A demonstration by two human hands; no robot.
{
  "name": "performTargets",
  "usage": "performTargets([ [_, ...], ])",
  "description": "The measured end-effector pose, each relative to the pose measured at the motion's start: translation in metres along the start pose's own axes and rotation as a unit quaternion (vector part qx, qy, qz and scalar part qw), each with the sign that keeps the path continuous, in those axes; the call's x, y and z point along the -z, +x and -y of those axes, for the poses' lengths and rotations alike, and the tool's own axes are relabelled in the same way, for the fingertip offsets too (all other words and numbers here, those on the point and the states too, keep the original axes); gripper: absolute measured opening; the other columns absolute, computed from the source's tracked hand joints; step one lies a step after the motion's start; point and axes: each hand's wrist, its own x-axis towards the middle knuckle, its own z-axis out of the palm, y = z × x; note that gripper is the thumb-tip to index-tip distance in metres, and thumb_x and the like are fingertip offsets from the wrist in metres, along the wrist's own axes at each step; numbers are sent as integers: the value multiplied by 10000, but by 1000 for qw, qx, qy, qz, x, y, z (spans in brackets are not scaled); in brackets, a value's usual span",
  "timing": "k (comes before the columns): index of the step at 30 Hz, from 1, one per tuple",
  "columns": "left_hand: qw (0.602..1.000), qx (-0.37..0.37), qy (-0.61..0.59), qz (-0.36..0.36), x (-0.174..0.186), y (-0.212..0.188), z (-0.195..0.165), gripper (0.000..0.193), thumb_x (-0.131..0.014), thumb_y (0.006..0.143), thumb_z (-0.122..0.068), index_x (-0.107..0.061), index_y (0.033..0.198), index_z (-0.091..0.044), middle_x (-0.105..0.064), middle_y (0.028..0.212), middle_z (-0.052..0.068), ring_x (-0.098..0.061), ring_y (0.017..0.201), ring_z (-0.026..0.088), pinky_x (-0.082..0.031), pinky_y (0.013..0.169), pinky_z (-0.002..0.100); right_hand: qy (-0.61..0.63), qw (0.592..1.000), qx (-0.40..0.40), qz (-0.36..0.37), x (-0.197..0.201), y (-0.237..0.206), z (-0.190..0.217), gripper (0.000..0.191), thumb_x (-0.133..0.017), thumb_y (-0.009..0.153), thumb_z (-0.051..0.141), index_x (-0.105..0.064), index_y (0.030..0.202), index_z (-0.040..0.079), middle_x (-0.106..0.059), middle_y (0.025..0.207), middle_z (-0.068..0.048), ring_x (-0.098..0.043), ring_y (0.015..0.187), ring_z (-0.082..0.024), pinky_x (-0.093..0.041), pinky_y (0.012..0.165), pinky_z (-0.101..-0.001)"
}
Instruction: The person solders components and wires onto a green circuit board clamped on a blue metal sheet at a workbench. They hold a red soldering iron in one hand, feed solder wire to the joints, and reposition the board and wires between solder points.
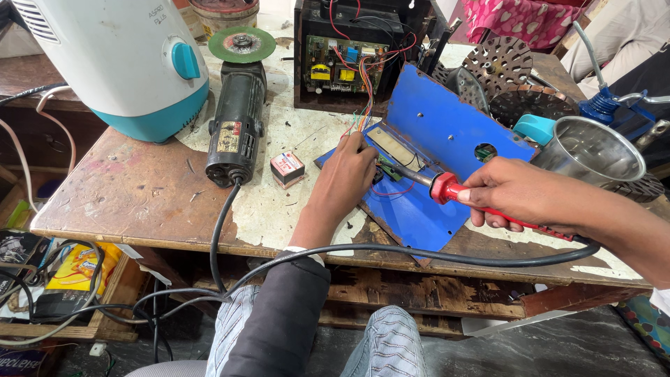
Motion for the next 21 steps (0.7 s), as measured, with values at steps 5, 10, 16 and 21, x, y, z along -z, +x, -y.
performTargets([
  [5,1000,-12,-4,-9,-2,-6,1,114,-653,905,-61,-688,957,34,-579,1032,182,-619,1034,374,-517,863,482,0,1000,-11,1,-6,-2,-1,560,-586,988,462,-744,771,-30,-570,556,-61,-500,457,-155,-385,441,-331],
  [10,1000,-23,8,-13,-3,-6,1,97,-655,929,-65,-685,941,27,-575,1019,181,-622,1023,372,-514,913,486,0,1000,-8,-1,-5,-2,-2,553,-592,985,451,-742,763,-33,-572,551,-67,-502,453,-162,-387,437,-337],
  [16,1000,-6,-7,-4,-3,-7,2,110,-645,918,-62,-686,965,30,-577,1025,184,-625,1035,379,-512,879,482,-19,1000,-9,-3,-5,1,-2,556,-594,983,459,-743,764,-30,-579,553,-65,-508,454,-164,-393,445,-339],
  [21,1000,-18,1,-15,-3,-6,2,105,-646,921,-60,-690,961,27,-578,1035,192,-620,1039,402,-504,915,494,-14,1000,-9,-1,-4,3,-1,540,-596,985,463,-737,784,-19,-570,557,-63,-500,472,-158,-394,460,-333],
])
